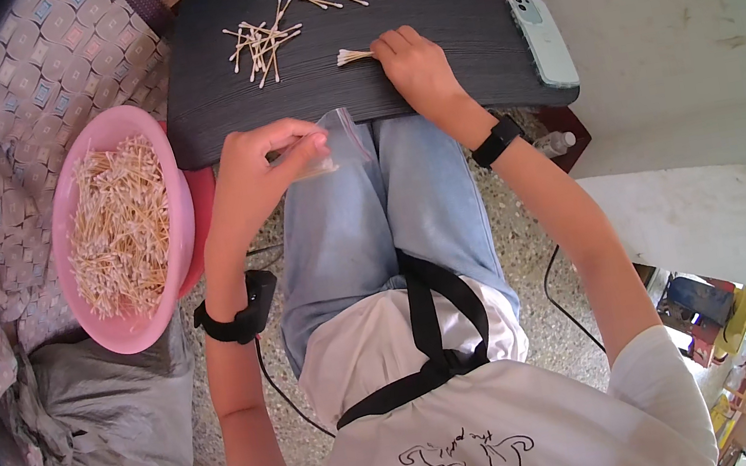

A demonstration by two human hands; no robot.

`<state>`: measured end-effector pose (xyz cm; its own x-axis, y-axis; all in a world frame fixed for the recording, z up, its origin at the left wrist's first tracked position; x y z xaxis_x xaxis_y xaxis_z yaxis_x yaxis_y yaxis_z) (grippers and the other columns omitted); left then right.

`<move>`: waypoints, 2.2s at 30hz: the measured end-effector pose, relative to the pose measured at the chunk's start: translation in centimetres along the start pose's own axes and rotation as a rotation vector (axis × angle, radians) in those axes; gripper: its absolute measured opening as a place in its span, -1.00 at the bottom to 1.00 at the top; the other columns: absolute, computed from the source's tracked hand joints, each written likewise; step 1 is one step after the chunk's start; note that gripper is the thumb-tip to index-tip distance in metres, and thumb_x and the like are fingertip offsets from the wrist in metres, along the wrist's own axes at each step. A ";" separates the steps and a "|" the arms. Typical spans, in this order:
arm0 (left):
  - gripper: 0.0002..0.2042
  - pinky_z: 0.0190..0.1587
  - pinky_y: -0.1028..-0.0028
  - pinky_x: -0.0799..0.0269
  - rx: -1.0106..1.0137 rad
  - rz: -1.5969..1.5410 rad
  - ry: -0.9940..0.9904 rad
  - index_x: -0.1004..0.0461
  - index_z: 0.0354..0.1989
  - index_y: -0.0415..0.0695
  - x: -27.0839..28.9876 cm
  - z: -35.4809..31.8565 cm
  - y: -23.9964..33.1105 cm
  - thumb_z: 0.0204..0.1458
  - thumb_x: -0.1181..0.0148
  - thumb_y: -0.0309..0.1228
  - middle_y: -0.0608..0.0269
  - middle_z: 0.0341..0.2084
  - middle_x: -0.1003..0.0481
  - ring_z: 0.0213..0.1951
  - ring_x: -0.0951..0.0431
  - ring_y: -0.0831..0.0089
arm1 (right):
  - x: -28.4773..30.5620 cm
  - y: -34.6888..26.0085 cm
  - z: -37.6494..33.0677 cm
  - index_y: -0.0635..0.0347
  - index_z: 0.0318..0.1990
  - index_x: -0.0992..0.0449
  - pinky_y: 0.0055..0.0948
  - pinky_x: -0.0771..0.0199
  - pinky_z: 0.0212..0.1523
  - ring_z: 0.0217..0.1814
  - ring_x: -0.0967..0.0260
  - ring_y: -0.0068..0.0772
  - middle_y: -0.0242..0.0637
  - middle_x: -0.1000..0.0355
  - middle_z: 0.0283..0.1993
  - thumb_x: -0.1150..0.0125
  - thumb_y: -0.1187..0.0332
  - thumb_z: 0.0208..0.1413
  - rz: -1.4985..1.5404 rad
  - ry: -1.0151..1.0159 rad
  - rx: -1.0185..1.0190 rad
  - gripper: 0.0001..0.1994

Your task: The person picks up cotton swabs by hand, aligns them, and places them into a small plastic bag.

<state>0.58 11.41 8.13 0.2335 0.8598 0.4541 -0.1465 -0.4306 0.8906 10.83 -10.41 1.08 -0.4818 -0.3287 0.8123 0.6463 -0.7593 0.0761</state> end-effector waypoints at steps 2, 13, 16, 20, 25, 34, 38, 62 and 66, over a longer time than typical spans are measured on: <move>-0.83 -0.27 0.61 -0.43 -0.013 -0.005 0.000 -0.56 -0.28 -0.30 0.0 0.1 0.0 0.07 -0.20 -0.42 0.20 -0.47 -0.61 -0.39 -0.55 0.64 | 0.0 0.2 -0.2 0.23 -0.37 -0.45 -0.44 -0.48 -0.23 -0.20 -0.36 -0.30 -0.28 -0.37 -0.33 -0.13 0.50 -0.21 -0.003 -0.001 0.006 -0.84; -0.83 -0.26 0.59 -0.44 -0.033 -0.160 -0.003 -0.56 -0.26 -0.27 -0.1 -0.1 -0.4 0.10 -0.17 -0.41 0.18 -0.45 -0.61 -0.37 -0.57 0.59 | 7.4 -0.9 -2.3 0.37 -0.23 -0.55 -0.59 -0.35 -0.40 -0.45 -0.35 -0.60 -0.34 -0.47 -0.44 -0.10 0.44 0.16 1.116 -0.247 -0.698 -0.84; -0.83 -0.26 0.59 -0.44 -0.009 -0.198 -0.007 -0.55 -0.25 -0.26 -0.2 -0.1 -0.4 0.10 -0.17 -0.41 0.19 -0.45 -0.61 -0.36 -0.57 0.59 | 9.9 -1.3 -3.1 0.36 -0.22 -0.56 -0.65 -0.29 -0.44 -0.45 -0.27 -0.71 -0.45 -0.42 -0.45 -0.13 0.40 0.18 1.389 -0.419 -0.704 -0.82; -0.83 -0.27 0.60 -0.43 -0.019 -0.187 -0.018 -0.54 -0.25 -0.27 -0.4 -0.1 -0.5 0.11 -0.17 -0.41 0.19 -0.44 -0.61 -0.36 -0.57 0.59 | 11.2 -2.1 -3.4 0.32 -0.21 -0.57 -0.68 -0.27 -0.45 -0.46 -0.26 -0.73 -0.47 -0.42 -0.45 -0.14 0.38 0.17 1.435 -0.436 -0.715 -0.82; -0.83 -0.27 0.61 -0.43 -0.020 -0.195 -0.021 -0.54 -0.25 -0.28 -0.5 -0.2 -0.2 0.11 -0.17 -0.41 0.17 -0.44 -0.60 -0.36 -0.58 0.58 | 11.4 -2.6 -3.3 0.37 -0.19 -0.56 -0.68 -0.31 -0.43 -0.46 -0.26 -0.72 -0.44 -0.43 -0.47 -0.14 0.40 0.16 1.390 -0.511 -0.709 -0.80; -0.81 -0.27 0.61 -0.44 -0.003 -0.234 -0.023 -0.53 -0.25 -0.29 -0.4 -0.6 -0.5 0.11 -0.18 -0.39 0.15 -0.42 -0.60 -0.34 -0.59 0.55 | 11.7 -3.0 -3.0 0.38 -0.17 -0.56 -0.66 -0.33 -0.40 -0.45 -0.27 -0.69 -0.41 -0.44 -0.47 -0.13 0.41 0.15 1.378 -0.535 -0.658 -0.80; -0.81 -0.23 0.59 -0.45 0.033 -0.257 -0.033 -0.54 -0.25 -0.31 -0.5 -0.5 -0.2 0.09 -0.19 -0.40 0.15 -0.40 -0.60 -0.31 -0.60 0.53 | 11.5 -3.3 -3.1 0.39 -0.17 -0.55 -0.64 -0.33 -0.40 -0.46 -0.26 -0.69 -0.42 -0.44 -0.48 -0.12 0.42 0.15 1.361 -0.555 -0.657 -0.80; -0.81 -0.19 0.58 -0.46 -0.002 -0.251 -0.060 -0.54 -0.23 -0.31 -0.9 -0.3 -0.2 0.10 -0.18 -0.42 0.18 -0.36 -0.59 -0.27 -0.58 0.55 | 10.2 -3.4 -2.6 0.37 -0.28 -0.56 -0.62 -0.31 -0.44 -0.48 -0.29 -0.71 -0.42 -0.44 -0.53 -0.13 0.38 0.12 1.352 -0.610 -0.599 -0.80; -0.80 -0.23 0.58 -0.47 -0.007 -0.258 -0.053 -0.54 -0.22 -0.31 -1.1 -0.4 0.1 0.09 -0.19 -0.42 0.20 -0.39 -0.59 -0.31 -0.56 0.59 | 10.4 -3.2 -1.7 0.35 -0.28 -0.57 -0.63 -0.31 -0.45 -0.48 -0.29 -0.69 -0.41 -0.44 -0.53 -0.14 0.38 0.12 1.238 -0.671 -0.521 -0.81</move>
<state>-0.04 10.57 7.71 0.3139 0.9252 0.2133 -0.0821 -0.1973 0.9769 2.76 -12.37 8.29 0.6439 -0.6928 0.3246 0.0840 -0.3577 -0.9300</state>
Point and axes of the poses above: each hand's wrist, its own z-axis towards the middle knuckle, its own x-axis out of the back of the hand, y = z × x, the point moved 1 cm from there along z, towards the middle knuckle
